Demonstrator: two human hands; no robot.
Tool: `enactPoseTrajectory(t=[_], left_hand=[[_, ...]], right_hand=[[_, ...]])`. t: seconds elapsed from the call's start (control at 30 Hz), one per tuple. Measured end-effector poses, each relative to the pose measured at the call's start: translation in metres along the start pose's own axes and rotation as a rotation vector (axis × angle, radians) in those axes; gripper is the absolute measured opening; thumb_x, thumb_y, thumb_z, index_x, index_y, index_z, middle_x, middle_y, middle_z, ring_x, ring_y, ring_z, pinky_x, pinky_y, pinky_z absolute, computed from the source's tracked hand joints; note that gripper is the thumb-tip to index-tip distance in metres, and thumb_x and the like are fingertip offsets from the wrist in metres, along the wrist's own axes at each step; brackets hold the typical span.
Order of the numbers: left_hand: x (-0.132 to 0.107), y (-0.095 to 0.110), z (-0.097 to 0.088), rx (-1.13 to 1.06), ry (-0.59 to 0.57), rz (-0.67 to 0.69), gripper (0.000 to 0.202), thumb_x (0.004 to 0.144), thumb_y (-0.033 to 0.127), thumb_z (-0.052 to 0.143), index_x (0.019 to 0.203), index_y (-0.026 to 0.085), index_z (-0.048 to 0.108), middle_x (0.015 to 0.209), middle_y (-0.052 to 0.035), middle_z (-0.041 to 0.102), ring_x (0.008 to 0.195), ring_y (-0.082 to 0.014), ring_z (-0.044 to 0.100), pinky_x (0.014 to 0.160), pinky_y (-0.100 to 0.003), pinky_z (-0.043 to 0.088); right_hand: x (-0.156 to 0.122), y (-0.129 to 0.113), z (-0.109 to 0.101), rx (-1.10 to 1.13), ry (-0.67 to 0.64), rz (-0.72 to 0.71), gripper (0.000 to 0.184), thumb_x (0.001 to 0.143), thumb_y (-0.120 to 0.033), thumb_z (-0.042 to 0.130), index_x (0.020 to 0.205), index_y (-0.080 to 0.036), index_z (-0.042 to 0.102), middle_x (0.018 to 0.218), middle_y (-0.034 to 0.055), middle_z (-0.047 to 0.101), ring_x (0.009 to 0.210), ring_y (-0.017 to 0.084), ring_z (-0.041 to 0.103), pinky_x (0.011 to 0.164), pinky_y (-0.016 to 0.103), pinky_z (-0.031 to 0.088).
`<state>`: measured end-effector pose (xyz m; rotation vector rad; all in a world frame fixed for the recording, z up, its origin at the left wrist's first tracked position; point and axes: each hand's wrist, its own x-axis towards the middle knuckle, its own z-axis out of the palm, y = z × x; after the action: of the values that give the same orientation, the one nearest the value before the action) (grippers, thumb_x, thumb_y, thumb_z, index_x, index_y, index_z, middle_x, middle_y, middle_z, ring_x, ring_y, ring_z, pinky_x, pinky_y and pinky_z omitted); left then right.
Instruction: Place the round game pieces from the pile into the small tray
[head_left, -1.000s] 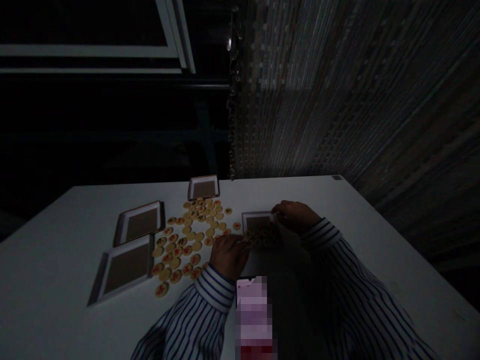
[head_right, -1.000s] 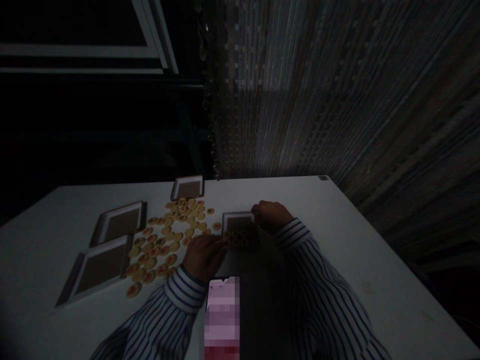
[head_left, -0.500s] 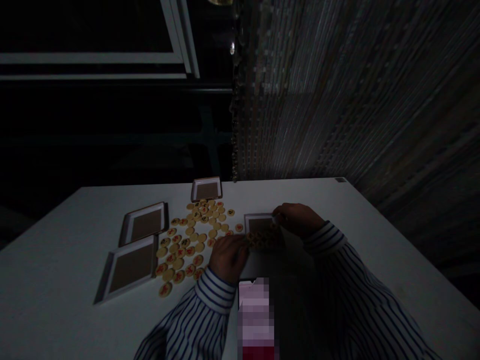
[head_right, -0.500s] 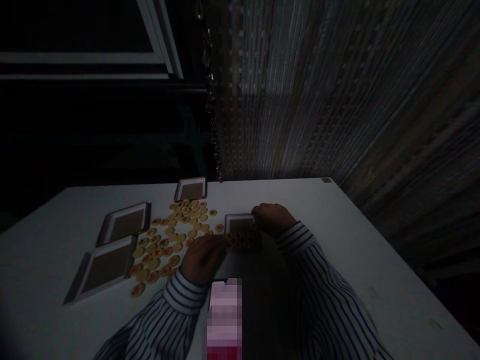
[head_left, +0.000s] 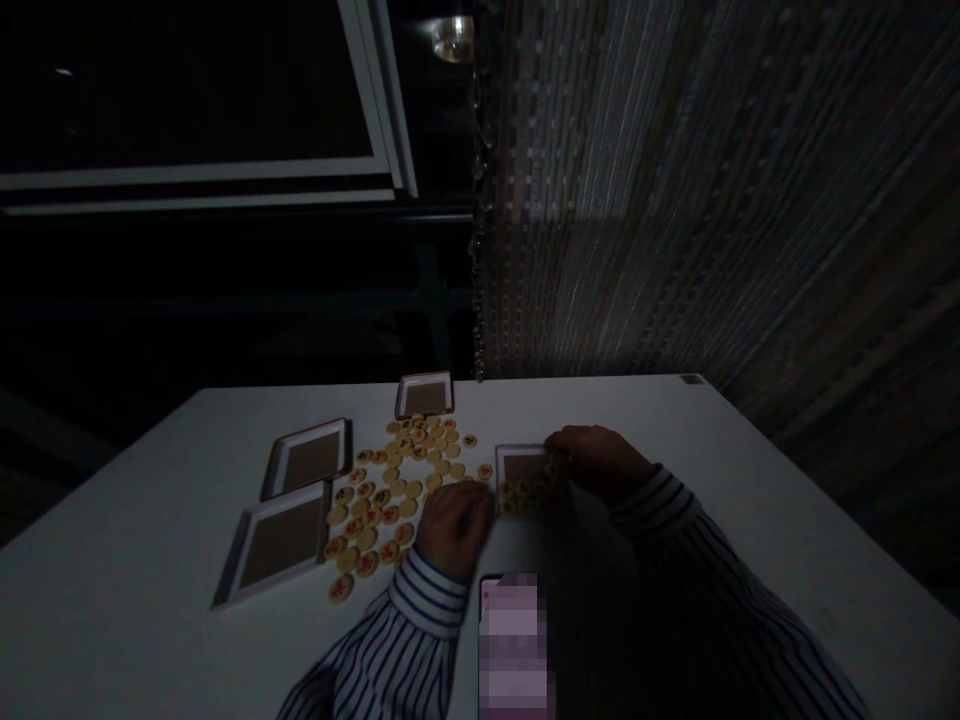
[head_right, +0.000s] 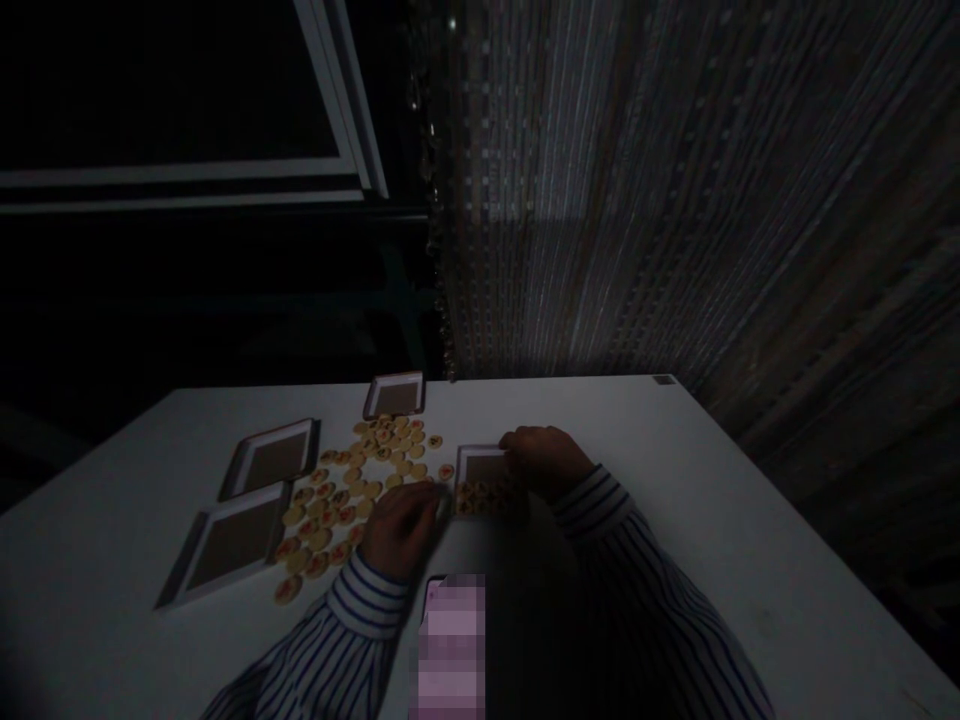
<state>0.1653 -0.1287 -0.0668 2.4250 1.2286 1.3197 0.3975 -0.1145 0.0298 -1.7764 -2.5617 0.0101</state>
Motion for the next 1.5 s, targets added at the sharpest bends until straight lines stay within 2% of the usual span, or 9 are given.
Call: enactPoseTrajectory(t=[0.1, 0.4, 0.63, 0.9, 1.13, 1.3, 1.5], left_hand=[[0.000, 0.001, -0.001, -0.002, -0.016, -0.008, 0.017, 0.079, 0.022, 0.050, 0.090, 0.018, 0.063, 0.089, -0.0065, 0.067, 0.087, -0.0183, 0.061, 0.078, -0.036, 0.049], [0.000, 0.000, -0.002, 0.046, 0.048, -0.037, 0.017, 0.079, 0.022, 0.049, 0.089, 0.018, 0.062, 0.085, -0.0061, 0.067, 0.081, -0.0170, 0.061, 0.076, -0.034, 0.050], [0.001, -0.005, -0.002, 0.040, 0.051, -0.125, 0.017, 0.080, 0.024, 0.048, 0.087, 0.018, 0.063, 0.084, -0.0061, 0.066, 0.080, -0.0165, 0.060, 0.076, -0.033, 0.049], [-0.002, 0.000, 0.000, 0.032, 0.091, -0.089, 0.016, 0.079, 0.022, 0.049, 0.087, 0.017, 0.061, 0.085, -0.0064, 0.066, 0.082, -0.0168, 0.060, 0.076, -0.033, 0.049], [-0.003, 0.011, -0.001, -0.005, 0.039, -0.068, 0.016, 0.078, 0.019, 0.048, 0.090, 0.017, 0.059, 0.086, -0.0064, 0.066, 0.083, -0.0176, 0.059, 0.076, -0.035, 0.048], [-0.003, 0.015, 0.000, -0.014, -0.043, -0.036, 0.016, 0.077, 0.018, 0.048, 0.089, 0.017, 0.059, 0.084, -0.0052, 0.066, 0.081, -0.0184, 0.059, 0.074, -0.036, 0.047], [-0.003, 0.016, 0.000, 0.013, -0.024, -0.037, 0.016, 0.076, 0.016, 0.049, 0.088, 0.017, 0.060, 0.085, -0.0054, 0.067, 0.081, -0.0191, 0.060, 0.074, -0.036, 0.047]], right_hand=[[-0.002, -0.005, -0.003, 0.009, 0.003, -0.021, 0.028, 0.082, -0.024, 0.040, 0.102, -0.020, 0.059, 0.098, 0.0063, 0.064, 0.086, 0.018, 0.059, 0.072, 0.026, 0.039], [-0.004, -0.012, -0.007, 0.018, 0.055, -0.065, 0.030, 0.081, -0.024, 0.038, 0.104, -0.020, 0.058, 0.099, 0.0067, 0.063, 0.091, 0.019, 0.057, 0.079, 0.029, 0.038], [-0.009, -0.020, -0.012, 0.029, 0.122, -0.108, 0.032, 0.083, -0.025, 0.037, 0.108, -0.019, 0.057, 0.100, 0.0084, 0.061, 0.095, 0.019, 0.054, 0.081, 0.030, 0.036], [-0.011, -0.016, -0.012, 0.042, 0.202, -0.068, 0.035, 0.081, -0.023, 0.041, 0.114, -0.018, 0.053, 0.109, 0.0089, 0.058, 0.101, 0.020, 0.050, 0.084, 0.033, 0.035], [-0.006, -0.009, -0.004, 0.020, 0.230, -0.076, 0.035, 0.082, -0.023, 0.040, 0.113, -0.015, 0.055, 0.109, 0.0104, 0.059, 0.099, 0.021, 0.054, 0.084, 0.035, 0.040], [-0.003, -0.008, 0.003, -0.002, 0.243, -0.099, 0.034, 0.081, -0.023, 0.042, 0.110, -0.016, 0.057, 0.107, 0.0096, 0.061, 0.097, 0.021, 0.055, 0.083, 0.036, 0.042], [-0.001, -0.017, 0.001, -0.030, 0.184, -0.108, 0.034, 0.082, -0.023, 0.039, 0.110, -0.015, 0.057, 0.104, 0.0092, 0.062, 0.095, 0.022, 0.056, 0.082, 0.036, 0.042]])
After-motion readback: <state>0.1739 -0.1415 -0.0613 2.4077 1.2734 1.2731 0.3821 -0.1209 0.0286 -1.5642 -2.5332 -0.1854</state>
